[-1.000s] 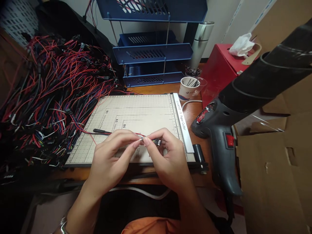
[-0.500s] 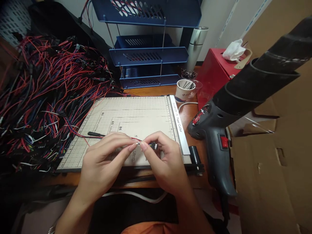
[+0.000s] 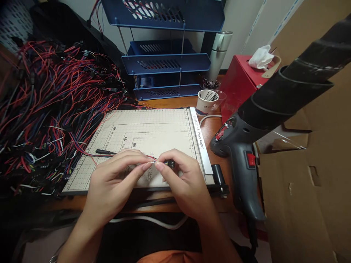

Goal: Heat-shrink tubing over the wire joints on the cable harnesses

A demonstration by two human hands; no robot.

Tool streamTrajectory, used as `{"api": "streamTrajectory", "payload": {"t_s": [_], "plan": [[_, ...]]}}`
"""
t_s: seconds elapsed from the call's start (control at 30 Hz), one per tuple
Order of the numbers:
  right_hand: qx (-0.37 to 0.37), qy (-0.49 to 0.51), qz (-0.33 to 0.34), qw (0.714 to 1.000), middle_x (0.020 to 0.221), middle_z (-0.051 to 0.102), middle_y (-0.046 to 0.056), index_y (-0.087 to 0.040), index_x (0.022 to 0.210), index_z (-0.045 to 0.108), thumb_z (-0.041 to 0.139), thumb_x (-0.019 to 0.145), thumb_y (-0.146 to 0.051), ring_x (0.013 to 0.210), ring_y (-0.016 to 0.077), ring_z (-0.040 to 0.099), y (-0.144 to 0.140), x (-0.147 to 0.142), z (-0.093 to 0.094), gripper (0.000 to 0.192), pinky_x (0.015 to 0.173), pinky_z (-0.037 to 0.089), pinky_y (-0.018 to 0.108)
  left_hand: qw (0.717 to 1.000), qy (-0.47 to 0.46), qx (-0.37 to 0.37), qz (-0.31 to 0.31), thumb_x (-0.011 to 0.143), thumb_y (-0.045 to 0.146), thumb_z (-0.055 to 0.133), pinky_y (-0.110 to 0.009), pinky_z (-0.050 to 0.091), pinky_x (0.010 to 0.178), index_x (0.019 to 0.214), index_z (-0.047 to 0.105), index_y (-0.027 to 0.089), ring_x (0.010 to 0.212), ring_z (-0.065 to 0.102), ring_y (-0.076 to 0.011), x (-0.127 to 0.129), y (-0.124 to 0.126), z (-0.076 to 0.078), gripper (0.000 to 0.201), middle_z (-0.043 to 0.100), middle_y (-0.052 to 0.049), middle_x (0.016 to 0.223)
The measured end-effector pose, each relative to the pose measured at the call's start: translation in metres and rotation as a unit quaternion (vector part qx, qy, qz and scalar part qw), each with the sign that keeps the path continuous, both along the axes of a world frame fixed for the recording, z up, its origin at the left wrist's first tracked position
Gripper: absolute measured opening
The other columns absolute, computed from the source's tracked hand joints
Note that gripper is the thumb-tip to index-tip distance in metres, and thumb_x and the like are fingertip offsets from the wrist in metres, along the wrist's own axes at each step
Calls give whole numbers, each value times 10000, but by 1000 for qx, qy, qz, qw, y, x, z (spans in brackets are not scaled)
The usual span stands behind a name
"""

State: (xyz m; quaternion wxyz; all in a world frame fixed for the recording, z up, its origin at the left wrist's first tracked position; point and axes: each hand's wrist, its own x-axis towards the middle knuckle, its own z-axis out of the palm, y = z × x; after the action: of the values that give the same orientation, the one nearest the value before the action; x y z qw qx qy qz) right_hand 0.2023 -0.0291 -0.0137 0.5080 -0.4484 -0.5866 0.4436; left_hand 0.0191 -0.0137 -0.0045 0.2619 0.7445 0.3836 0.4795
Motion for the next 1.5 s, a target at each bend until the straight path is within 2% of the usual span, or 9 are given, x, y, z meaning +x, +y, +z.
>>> {"api": "streamTrajectory", "payload": {"t_s": [0.33, 0.6, 0.83, 1.03, 1.13, 1.5], "plan": [[8, -12, -66, 998, 755, 694, -8, -196, 911, 731, 696, 987, -296, 568, 92, 589, 0, -6, -3, 130, 522, 464, 183, 1000, -2, -19, 15, 955, 84, 717, -175, 542, 843, 961, 782, 193, 894, 727, -101, 2, 1, 2, 127, 799, 7, 934], [3, -72, -57, 996, 630, 650, -15, -202, 875, 753, 697, 966, -302, 549, 115, 585, 0, -5, -2, 146, 500, 414, 211, 999, 13, -39, 15, 956, 99, 716, -171, 531, 839, 954, 767, 186, 895, 721, -99, -1, -1, 1, 101, 792, 7, 936], [15, -66, -68, 995, 709, 702, -15, -216, 923, 762, 744, 933, -280, 575, 111, 621, -2, -8, -3, 67, 511, 429, 206, 999, 17, -39, 29, 971, 116, 688, -168, 514, 824, 948, 734, 192, 882, 698, -88, -1, -2, 1, 93, 763, 21, 925], [-19, -46, -23, 998, 679, 701, -18, -215, 935, 746, 718, 980, -328, 605, 111, 637, -3, -6, 0, 124, 536, 450, 188, 998, 28, -38, 31, 956, 102, 681, -187, 512, 802, 910, 722, 183, 859, 683, -99, -2, -4, 3, 101, 747, 15, 891], [-24, -48, -23, 998, 695, 703, -15, -213, 943, 743, 705, 990, -351, 621, 113, 644, -2, -6, 0, 150, 547, 453, 191, 998, 30, -36, 29, 954, 99, 680, -205, 511, 793, 903, 720, 184, 852, 680, -108, -2, -4, 2, 107, 747, 10, 886], [20, -84, -36, 996, 711, 699, -35, -220, 913, 730, 688, 985, -284, 623, 106, 634, -3, -6, 0, 105, 579, 472, 196, 998, 17, -46, 28, 960, 118, 681, -231, 519, 785, 913, 728, 195, 844, 683, -120, -1, -6, -1, 102, 756, 9, 885]]}}
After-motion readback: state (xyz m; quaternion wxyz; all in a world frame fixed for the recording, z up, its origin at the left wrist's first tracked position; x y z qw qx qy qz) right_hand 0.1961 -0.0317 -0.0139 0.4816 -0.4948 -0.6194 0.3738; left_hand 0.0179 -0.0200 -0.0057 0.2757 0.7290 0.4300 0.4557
